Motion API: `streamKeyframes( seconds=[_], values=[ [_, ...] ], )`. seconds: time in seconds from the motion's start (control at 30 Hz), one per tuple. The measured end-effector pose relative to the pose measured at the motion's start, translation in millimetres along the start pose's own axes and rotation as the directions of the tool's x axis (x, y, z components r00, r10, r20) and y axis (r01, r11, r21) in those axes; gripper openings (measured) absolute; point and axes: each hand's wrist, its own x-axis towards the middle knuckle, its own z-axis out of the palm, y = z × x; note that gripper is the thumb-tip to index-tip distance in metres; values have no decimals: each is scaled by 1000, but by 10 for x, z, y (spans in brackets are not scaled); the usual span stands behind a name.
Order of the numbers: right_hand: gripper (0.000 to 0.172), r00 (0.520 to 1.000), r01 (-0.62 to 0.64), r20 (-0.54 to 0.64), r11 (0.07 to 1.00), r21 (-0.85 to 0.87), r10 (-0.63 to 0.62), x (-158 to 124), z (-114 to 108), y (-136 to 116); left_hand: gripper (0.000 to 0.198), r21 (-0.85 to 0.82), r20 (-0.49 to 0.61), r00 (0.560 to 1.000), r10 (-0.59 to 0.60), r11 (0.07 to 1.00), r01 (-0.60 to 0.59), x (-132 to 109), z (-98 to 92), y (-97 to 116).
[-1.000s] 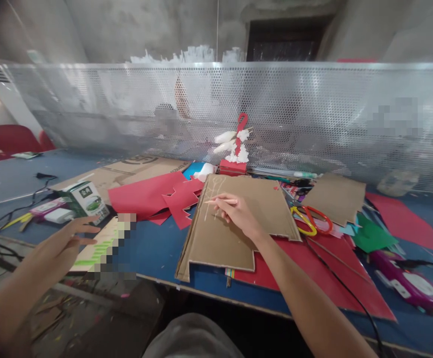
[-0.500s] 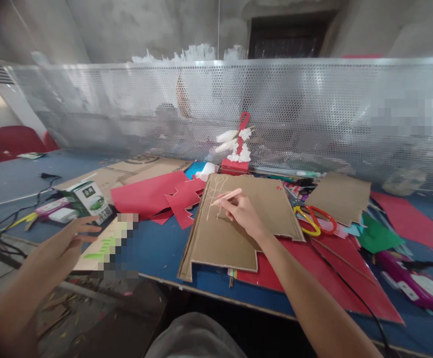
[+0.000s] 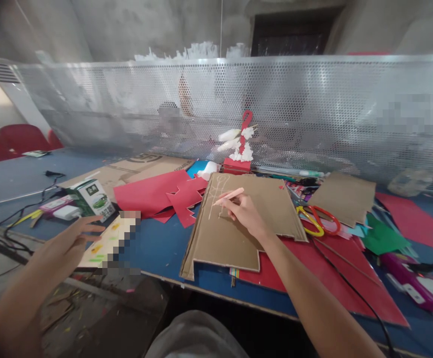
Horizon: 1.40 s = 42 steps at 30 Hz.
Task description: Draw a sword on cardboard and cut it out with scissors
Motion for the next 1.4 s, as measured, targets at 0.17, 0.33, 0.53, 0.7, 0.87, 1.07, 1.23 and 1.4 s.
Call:
streamKeyframes(
  seconds=[0.17,0.33,0.53,0.7,0.87,1.07,1.23,1.4],
  values=[
    [30,1000,-5,-1,1000,-16,5,-11,11,-35,58,-95,52,996,-67,993,72,29,6,10],
    [30,1000,-9,6,1000,-23,9,-11,7,-34,57,-88,27,998,-54,995,56,15,3,16],
    [30,1000,-11,-2,1000,5,11,-18,12,-32,55,-101,44,998,-51,993,55,-21,-34,60],
    [32,1000,-15,9,1000,-19,15,-18,10,-31,55,-41,29,998,-57,997,58,-33,-35,99],
    [33,1000,-21,6,999,-30,21,-11,7,-18,56,-47,27,998,-50,998,51,-63,-63,145],
    [33,1000,-12,8,1000,-13,12,-14,7,-1,57,-84,71,997,-34,996,40,-18,-20,90],
    [30,1000,0,25,1000,-10,0,-24,12,-13,56,-73,65,997,-39,996,44,-22,-33,102],
    [31,1000,-1,11,1000,-31,1,-20,15,-3,53,-65,42,998,-41,997,43,-76,-97,178]
  ],
)
